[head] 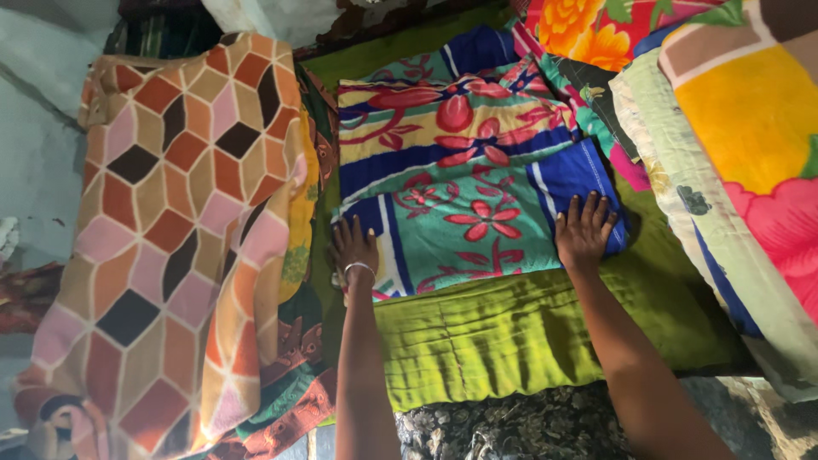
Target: The person folds a blue blanket with floral patterns and a tan blanket with geometric patterns by hand on a green surface and stacks them onto a pile of other folded blankets.
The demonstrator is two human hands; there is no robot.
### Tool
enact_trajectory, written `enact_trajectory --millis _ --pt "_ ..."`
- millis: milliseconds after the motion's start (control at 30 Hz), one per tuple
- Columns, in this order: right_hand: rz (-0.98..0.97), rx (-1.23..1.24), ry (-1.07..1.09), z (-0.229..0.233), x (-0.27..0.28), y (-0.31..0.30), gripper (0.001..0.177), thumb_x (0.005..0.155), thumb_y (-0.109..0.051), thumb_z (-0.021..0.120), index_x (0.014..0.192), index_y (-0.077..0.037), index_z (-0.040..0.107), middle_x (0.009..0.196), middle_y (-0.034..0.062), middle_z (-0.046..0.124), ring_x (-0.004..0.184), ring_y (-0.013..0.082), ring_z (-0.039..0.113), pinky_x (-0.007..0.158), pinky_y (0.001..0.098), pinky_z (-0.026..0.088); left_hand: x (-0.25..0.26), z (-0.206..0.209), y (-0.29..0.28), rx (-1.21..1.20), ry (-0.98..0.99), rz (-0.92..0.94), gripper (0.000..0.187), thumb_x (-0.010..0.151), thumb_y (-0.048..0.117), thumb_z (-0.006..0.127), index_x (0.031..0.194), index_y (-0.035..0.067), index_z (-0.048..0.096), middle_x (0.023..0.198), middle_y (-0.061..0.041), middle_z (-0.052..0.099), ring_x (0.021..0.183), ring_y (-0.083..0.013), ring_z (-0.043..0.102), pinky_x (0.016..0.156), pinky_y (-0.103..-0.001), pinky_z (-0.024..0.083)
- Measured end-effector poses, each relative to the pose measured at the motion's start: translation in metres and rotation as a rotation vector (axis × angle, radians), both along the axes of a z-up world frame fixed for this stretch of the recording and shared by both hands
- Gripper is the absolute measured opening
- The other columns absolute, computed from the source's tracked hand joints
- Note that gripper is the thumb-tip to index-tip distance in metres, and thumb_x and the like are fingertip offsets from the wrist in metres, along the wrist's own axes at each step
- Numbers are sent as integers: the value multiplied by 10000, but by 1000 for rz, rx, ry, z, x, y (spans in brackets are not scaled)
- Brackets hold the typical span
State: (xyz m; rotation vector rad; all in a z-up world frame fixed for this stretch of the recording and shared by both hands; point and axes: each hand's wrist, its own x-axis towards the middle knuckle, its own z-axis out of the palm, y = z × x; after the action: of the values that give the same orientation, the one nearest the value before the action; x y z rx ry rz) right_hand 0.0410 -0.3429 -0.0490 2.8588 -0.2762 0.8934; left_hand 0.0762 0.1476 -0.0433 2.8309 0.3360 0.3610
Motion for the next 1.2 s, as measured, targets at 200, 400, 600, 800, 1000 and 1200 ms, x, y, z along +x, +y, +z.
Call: enact_trajectory --millis 200,400,600,800,1000,1200 --pt "-4 -31 -12 -9 1 -1 523 1131 -421 481 1512 -93 626 1667 230 436 1575 413 330 1275 596 185 2 11 -1 -114 235 184 652 1020 620 294 1619 365 251 1718 -43 152 1571 -313 145 1245 -595 105" --pt "12 4 -12 -12 4 -2 520 1123 -407 493 1495 -74 639 1653 241 440 1557 427 337 1255 616 197 -12 17 -7 -98 24 183 553 1037 486 401 1545 271 446 1690 -90 243 1540 -330 247 1244 -560 186" --pt "32 35 -21 -5 1 1 519 1121 -402 493 1483 -61 639 1645 250 442 1549 435 344 1250 618 202 -31 14 -15 -130 -382 139 388 1005 181 561 1379 109 637 1610 -159 433 1481 -378 404 1176 -539 356" --pt "27 26 -26 -2 0 0 525 1113 -406 497 1485 -63 636 1641 250 439 1544 437 344 1246 613 209 -38 2 -10 -220 -537 7 387 990 74 551 1368 45 627 1536 -214 520 1436 -426 459 1186 -530 396" --pt "9 37 -27 -5 2 1 530 1098 -413 495 1487 -81 632 1646 235 433 1544 425 342 1244 611 203 -55 3 -49 -138 -649 -70 437 962 117 559 1398 117 595 1501 -170 567 1453 -397 480 1215 -583 353" --pt "2 27 -25 -6 3 -1 527 1093 -420 493 1478 -90 635 1645 228 439 1541 422 343 1247 605 197 -91 17 -143 -87 -209 -214 528 974 358 561 1483 222 529 1610 -130 411 1510 -354 304 1212 -633 132"
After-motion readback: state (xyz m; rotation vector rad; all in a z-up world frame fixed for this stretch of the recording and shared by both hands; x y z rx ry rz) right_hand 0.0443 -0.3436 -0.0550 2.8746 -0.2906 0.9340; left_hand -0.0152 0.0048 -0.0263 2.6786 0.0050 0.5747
